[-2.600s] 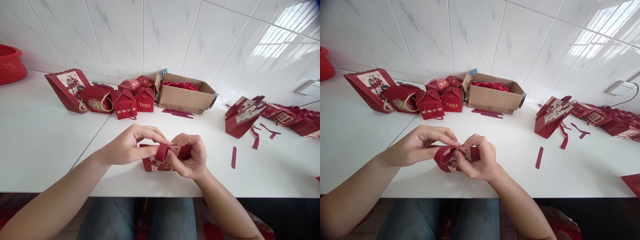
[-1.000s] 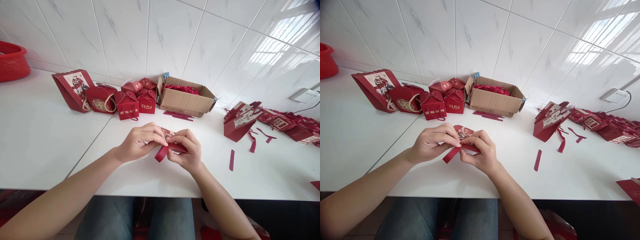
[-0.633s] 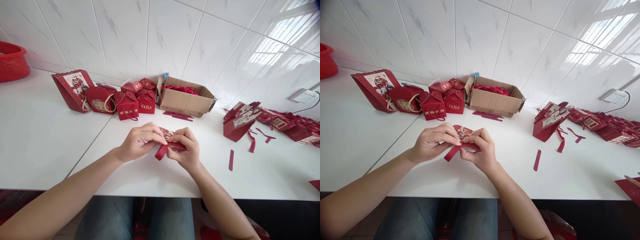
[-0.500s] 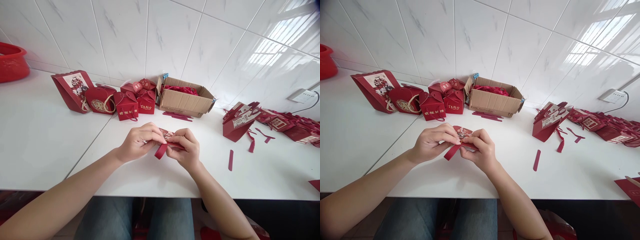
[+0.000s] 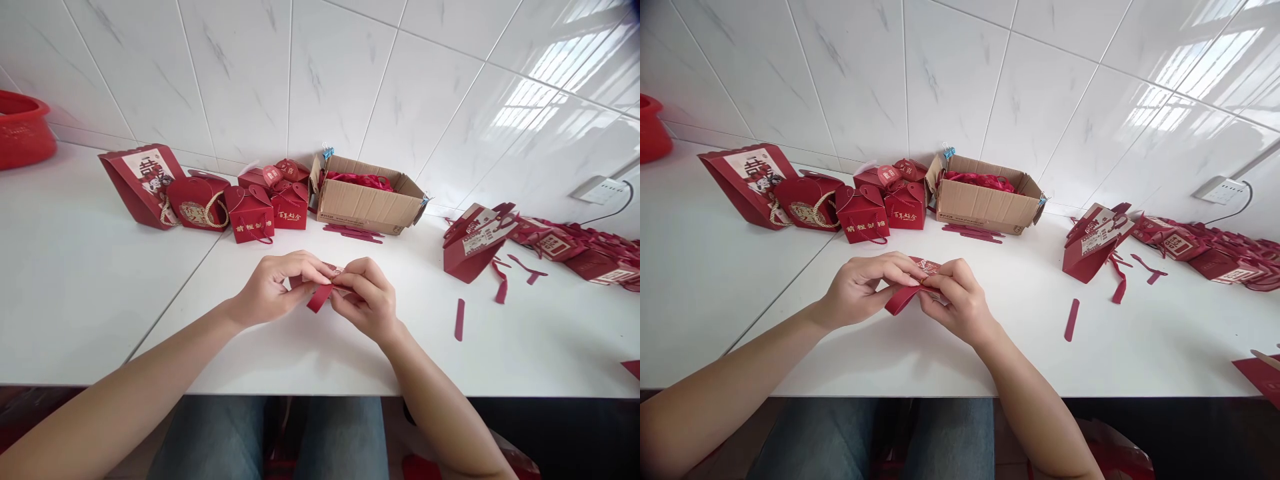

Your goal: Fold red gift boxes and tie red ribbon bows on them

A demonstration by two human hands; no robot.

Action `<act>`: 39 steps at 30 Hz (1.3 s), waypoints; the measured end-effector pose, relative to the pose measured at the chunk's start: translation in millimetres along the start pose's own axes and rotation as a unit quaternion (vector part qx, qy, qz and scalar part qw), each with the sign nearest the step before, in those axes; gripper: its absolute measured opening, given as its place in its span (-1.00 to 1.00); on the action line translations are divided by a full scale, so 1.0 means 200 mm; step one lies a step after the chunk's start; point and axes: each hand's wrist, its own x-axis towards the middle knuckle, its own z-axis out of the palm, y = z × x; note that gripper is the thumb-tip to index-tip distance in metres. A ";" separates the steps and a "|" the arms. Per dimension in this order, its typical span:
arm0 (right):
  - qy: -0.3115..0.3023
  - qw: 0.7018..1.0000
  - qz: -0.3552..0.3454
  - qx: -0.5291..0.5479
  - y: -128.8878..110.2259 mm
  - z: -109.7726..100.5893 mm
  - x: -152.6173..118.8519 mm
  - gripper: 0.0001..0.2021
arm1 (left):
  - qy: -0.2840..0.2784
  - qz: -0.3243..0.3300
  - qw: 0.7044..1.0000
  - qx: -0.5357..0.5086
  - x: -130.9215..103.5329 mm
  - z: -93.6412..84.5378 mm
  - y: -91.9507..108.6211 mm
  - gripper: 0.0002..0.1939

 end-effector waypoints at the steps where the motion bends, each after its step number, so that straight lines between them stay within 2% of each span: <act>1: 0.000 1.000 -0.001 0.000 0.00 0.00 0.00 -0.80 | 0.000 -0.014 1.000 -0.006 0.00 0.00 0.01 -0.84; 3: 0.001 1.000 -0.004 0.001 0.00 0.00 0.01 -0.80 | 0.004 -0.051 0.998 -0.028 -0.01 0.01 0.02 -0.81; 7: -0.002 1.000 -0.006 -0.006 -0.01 0.00 0.01 -0.79 | 0.021 -0.099 0.992 -0.081 -0.01 0.02 0.03 -0.61; 12: -0.004 1.000 -0.005 -0.015 -0.01 0.01 0.00 -0.78 | 0.009 -0.123 0.987 -0.102 -0.02 0.01 0.04 -0.68; 15: 0.010 1.000 -0.005 -0.018 0.00 0.01 0.00 -0.80 | 0.002 -0.115 0.988 -0.103 -0.02 0.01 0.04 -0.68; 18: 0.019 1.000 -0.005 -0.016 0.00 0.00 0.00 -0.79 | -0.007 -0.106 0.990 -0.090 -0.02 0.02 0.04 -0.58; 23: -0.024 0.999 0.021 0.019 -0.03 -0.03 0.02 -0.68 | 0.008 -0.073 0.995 -0.068 -0.02 0.03 0.03 -0.43; 34: -0.083 0.996 0.026 0.031 -0.04 -0.06 0.03 -0.73 | 0.023 -0.054 0.996 -0.062 -0.02 0.04 0.02 -0.45; 39: -0.066 0.992 0.085 0.060 -0.05 -0.05 0.02 -0.82 | 0.038 -0.055 0.996 -0.058 -0.02 0.04 0.01 -0.48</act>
